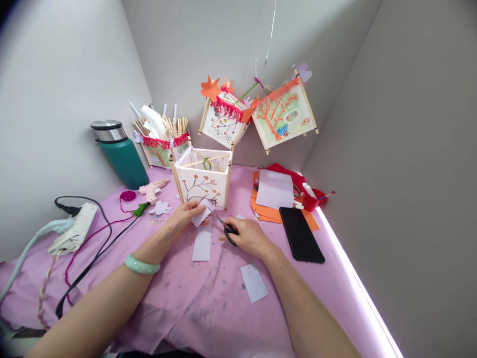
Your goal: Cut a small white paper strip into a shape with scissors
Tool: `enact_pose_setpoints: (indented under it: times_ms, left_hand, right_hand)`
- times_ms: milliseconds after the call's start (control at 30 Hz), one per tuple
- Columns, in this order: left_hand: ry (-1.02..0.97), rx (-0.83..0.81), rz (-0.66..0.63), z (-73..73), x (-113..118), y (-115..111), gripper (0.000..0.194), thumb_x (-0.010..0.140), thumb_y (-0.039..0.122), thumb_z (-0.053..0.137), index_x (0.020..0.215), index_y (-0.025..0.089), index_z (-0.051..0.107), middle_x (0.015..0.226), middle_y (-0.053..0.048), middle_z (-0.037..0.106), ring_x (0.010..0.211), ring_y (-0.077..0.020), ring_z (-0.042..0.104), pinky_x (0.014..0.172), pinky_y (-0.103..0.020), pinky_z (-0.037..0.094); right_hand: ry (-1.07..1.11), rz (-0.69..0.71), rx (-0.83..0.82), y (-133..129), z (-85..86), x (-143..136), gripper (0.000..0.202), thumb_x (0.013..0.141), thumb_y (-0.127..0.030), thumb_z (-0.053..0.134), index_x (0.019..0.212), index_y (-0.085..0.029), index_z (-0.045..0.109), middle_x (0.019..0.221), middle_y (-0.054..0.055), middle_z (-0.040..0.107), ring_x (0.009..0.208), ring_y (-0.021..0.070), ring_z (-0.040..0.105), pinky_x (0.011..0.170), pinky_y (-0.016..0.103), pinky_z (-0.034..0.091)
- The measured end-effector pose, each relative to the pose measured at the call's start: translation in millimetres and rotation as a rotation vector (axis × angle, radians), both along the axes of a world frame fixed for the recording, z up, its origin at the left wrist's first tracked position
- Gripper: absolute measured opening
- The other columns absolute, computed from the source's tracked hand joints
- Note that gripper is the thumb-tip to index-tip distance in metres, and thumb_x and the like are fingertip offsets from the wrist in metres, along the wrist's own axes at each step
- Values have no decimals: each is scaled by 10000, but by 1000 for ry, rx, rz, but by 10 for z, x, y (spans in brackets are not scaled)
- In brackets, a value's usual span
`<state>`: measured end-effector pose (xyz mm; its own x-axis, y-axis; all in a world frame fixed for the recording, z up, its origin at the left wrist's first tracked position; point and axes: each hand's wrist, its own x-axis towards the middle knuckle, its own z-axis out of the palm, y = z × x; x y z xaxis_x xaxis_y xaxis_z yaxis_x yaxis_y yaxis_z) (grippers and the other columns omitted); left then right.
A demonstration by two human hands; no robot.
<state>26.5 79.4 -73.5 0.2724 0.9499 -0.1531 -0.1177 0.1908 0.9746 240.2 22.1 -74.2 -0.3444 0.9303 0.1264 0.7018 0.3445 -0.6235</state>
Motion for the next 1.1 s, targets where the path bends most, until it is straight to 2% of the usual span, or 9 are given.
enact_pose_setpoints:
  times_ms: [300,733,1100]
  left_hand:
    - [-31,-7,-55,-31,-6,5,311,701,400,775,759,152,596,593,-71,688,522,-163,627,533,-248,450]
    - [-20,2,-42,-38,-10,8,287,707,376,763,749,150,592,609,-72,692,525,-162,636,539,-247,463]
    - [-36,3,-84,-57,-13,16,336,673,407,798,759,150,600,627,-60,678,543,-169,640,545,-263,477]
  right_hand:
    - [14,23,13,-7,-13,-4,228,821,-421,678,916,-216,648,675,-39,577,605,119,488,578,224,322]
    - [0,20,23,-15,3,-17,231,829,-420,674,924,-211,655,701,-27,605,622,124,515,585,224,329]
    - [-4,33,35,2,-36,-5,239,826,-431,680,921,-214,650,692,-38,599,606,117,504,573,222,325]
